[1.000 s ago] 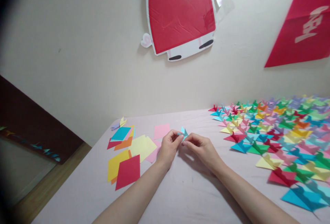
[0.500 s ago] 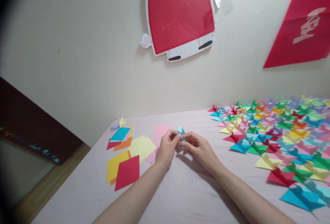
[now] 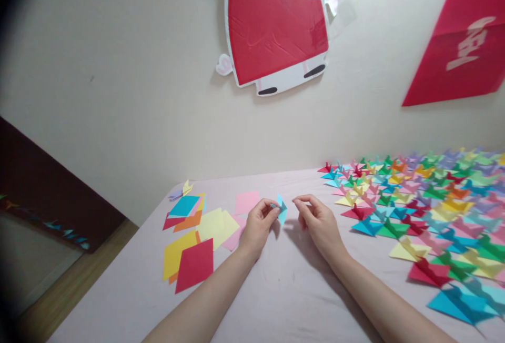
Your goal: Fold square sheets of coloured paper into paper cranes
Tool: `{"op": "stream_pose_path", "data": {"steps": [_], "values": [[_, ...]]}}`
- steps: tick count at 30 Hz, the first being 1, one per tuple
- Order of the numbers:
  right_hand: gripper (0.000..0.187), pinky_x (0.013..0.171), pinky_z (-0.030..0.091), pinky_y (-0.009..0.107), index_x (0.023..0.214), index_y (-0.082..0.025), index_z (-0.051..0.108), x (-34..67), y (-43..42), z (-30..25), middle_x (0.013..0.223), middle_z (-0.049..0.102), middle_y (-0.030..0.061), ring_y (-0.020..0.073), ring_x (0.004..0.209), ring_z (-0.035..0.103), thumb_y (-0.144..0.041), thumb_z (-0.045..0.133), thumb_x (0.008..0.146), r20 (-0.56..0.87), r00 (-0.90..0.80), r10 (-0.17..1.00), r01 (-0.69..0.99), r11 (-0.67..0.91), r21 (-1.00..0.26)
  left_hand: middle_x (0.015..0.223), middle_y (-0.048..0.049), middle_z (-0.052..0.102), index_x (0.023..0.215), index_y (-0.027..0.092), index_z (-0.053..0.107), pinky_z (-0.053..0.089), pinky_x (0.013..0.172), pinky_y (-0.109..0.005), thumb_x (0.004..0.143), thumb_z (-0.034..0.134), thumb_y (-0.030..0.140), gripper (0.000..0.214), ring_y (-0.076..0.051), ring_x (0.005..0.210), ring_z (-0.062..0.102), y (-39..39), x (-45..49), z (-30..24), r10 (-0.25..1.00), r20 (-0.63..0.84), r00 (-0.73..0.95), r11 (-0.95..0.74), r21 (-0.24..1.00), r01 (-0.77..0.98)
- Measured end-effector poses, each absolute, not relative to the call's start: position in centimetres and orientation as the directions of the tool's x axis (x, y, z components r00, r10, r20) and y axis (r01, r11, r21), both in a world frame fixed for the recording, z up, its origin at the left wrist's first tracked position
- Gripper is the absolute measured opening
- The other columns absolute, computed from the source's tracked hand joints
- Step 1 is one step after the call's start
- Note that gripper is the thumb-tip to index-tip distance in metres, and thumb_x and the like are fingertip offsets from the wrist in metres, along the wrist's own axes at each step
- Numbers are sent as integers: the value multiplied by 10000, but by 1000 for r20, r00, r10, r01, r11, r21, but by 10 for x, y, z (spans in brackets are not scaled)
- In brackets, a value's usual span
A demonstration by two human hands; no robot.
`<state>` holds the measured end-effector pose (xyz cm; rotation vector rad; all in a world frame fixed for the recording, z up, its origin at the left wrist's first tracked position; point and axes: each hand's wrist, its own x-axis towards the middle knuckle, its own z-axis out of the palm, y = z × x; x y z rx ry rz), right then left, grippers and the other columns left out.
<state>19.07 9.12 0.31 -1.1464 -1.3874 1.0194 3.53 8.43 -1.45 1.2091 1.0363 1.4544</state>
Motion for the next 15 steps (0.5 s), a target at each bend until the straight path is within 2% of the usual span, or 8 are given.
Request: {"op": "stream_pose_path", "data": {"steps": [2, 5, 10, 12, 15], "values": [[468, 458, 388, 243, 880, -199, 679, 194, 96, 2, 531, 566, -39, 133, 474, 500, -649, 645, 758, 205, -2, 979, 117, 203, -972, 714, 12, 597, 831, 192, 664, 403, 667, -249, 769, 731, 386, 214, -139, 682, 541, 84, 36, -14, 983, 185, -10, -185, 972, -146], [471, 539, 465, 275, 822, -190, 731, 195, 101, 0, 684, 679, 24, 165, 584, 583, -647, 686, 715, 197, -75, 977, 121, 205, -971, 787, -16, 651, 841, 190, 686, 432, 726, -273, 774, 729, 394, 219, -165, 751, 583, 82, 37, -13, 981, 188, 56, -177, 973, -149], [482, 555, 497, 297, 1008, -181, 736, 194, 103, -5, 808, 723, 49, 168, 592, 602, -568, 713, 720, 165, -59, 985, 103, 171, -980, 779, -8, 646, 829, 189, 683, 429, 719, -267, 785, 710, 366, 185, -161, 739, 573, 81, 36, -10, 978, 188, 89, -175, 975, -134], [440, 575, 501, 302, 964, -174, 737, 194, 104, -6, 807, 728, 54, 174, 613, 612, -544, 711, 728, 163, -82, 983, 111, 171, -979, 780, -8, 644, 821, 189, 678, 429, 723, -266, 788, 704, 359, 176, -161, 741, 570, 81, 35, -11, 977, 189, 102, -176, 976, -125], [363, 606, 494, 300, 798, -178, 722, 195, 103, -8, 742, 716, 44, 186, 651, 616, -532, 719, 718, 186, -114, 976, 127, 200, -971, 775, -10, 641, 816, 191, 675, 431, 730, -269, 795, 698, 371, 183, -166, 743, 569, 81, 35, -13, 974, 187, 127, -174, 979, -106]]}}
